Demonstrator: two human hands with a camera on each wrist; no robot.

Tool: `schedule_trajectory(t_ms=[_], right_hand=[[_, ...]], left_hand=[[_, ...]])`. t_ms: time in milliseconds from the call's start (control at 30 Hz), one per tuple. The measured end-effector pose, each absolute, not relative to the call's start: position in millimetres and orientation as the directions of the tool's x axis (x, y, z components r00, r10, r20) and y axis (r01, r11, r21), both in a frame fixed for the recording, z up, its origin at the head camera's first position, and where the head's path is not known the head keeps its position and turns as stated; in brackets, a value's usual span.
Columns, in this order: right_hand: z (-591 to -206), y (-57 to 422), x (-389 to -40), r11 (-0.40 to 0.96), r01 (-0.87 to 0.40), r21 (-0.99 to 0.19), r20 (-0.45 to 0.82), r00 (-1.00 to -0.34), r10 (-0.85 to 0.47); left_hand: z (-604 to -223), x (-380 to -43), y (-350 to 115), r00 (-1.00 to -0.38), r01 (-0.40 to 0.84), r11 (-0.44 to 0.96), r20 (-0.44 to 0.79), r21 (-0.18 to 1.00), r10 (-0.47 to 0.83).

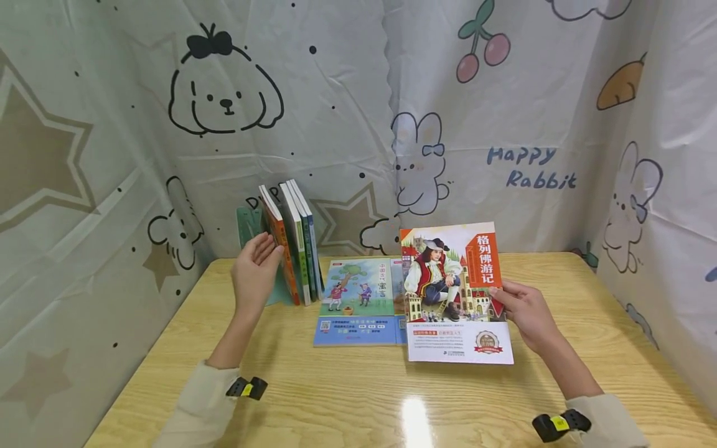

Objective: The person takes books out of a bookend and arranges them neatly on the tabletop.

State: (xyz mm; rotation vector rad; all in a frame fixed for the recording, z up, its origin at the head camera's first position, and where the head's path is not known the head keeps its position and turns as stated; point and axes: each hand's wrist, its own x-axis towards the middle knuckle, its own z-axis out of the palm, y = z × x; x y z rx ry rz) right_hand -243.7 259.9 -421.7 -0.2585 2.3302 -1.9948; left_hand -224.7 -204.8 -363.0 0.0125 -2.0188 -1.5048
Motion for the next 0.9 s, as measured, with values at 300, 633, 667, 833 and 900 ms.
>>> schedule_trajectory(t_ms=[300,633,667,833,900], right_hand=[[-430,279,-248,0.203,-0.017,-0.979,-0.008,-0.993,-0.121],[-438,296,-254,0.21,0.007,-0.978,-0.032,-0.993,-0.112],[-439,297,-255,0.204,0.014,-0.979,-0.038,-0.993,-0.114],[-444,307,-257,0.22,0.05,-0.974,-0.076,-0.991,-0.111],[-446,311,-258,0.24,0.058,-0.969,-0.086,-0.991,-0.106]], left_hand=[[-368,-237,-208,-0.818,0.308,0.416,0.461,0.856,-0.342],[-370,-249,-205,-0.818,0.257,0.493,0.459,0.831,-0.347],[-370,-250,-205,-0.817,0.259,0.495,0.462,0.83,-0.346],[-374,-253,-204,-0.808,0.266,0.504,0.475,0.822,-0.349],[-374,-254,-204,-0.807,0.272,0.503,0.479,0.82,-0.345]])
